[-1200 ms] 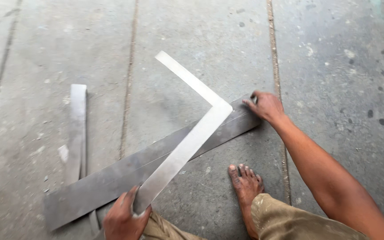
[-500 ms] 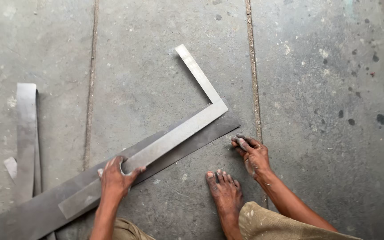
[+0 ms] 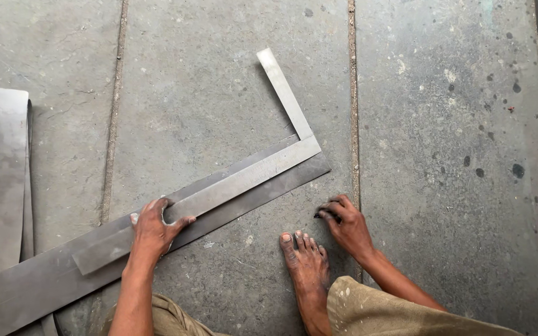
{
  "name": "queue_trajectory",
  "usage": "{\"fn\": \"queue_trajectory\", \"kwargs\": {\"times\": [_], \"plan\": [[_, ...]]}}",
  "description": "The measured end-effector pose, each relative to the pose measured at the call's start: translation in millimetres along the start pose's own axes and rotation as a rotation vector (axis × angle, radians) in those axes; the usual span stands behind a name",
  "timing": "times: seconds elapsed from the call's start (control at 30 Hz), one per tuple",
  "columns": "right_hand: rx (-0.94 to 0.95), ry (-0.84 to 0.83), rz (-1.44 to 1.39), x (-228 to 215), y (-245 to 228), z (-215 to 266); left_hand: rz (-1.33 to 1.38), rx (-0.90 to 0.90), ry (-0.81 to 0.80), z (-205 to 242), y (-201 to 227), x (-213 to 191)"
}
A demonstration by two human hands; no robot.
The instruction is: The person uses a metal square and a marking tool to draw straight lines on a flat metal strip. They repeatedly reposition the square and mark along its edges to create multiple parallel lines on the metal surface.
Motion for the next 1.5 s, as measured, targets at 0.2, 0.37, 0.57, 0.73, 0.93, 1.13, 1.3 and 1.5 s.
{"fn": "queue_trajectory", "kwargs": {"times": [0.2, 0.37, 0.57, 0.73, 0.93, 1.13, 1.3, 1.5], "plan": [[-0.203, -0.122, 0.273, -13, -3, -3, -0.063, -0.029, -0.013, 1, 13, -7], [-0.125, -0.202, 0.200, -8, 8, -13, -0.064, -0.031, -0.011, 1, 15, -7], [-0.110, -0.187, 0.147, 1, -4, -45, -0.101, -0.027, -0.010, -3, 12, -3], [-0.253, -0.054, 0.139, 4, -5, -83, -0.112, 0.019, 0.047, -4, 8, 2], [-0.249, -0.027, 0.204, -10, -26, -114, -0.089, -0.029, 0.004, -2, 12, 0], [-0.203, -0.094, 0.180, -15, -38, -115, -0.087, -0.005, 0.036, 0, 17, -3], [-0.208, -0.092, 0.173, -13, -32, -118, -0.071, -0.020, 0.032, 2, 19, -3], [-0.211, -0.120, 0.178, -14, -34, -119, -0.059, -0.039, 0.036, 1, 19, -1]]}}
Point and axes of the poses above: each hand's wrist, its own z-axis away from the middle knuckle, its own x-axis out of the palm, y = z × x, the point moved 1 cm from there along -z, towards the middle knuckle, and after that the axes turned 2 degrees about -y, right-handed, at the moved point
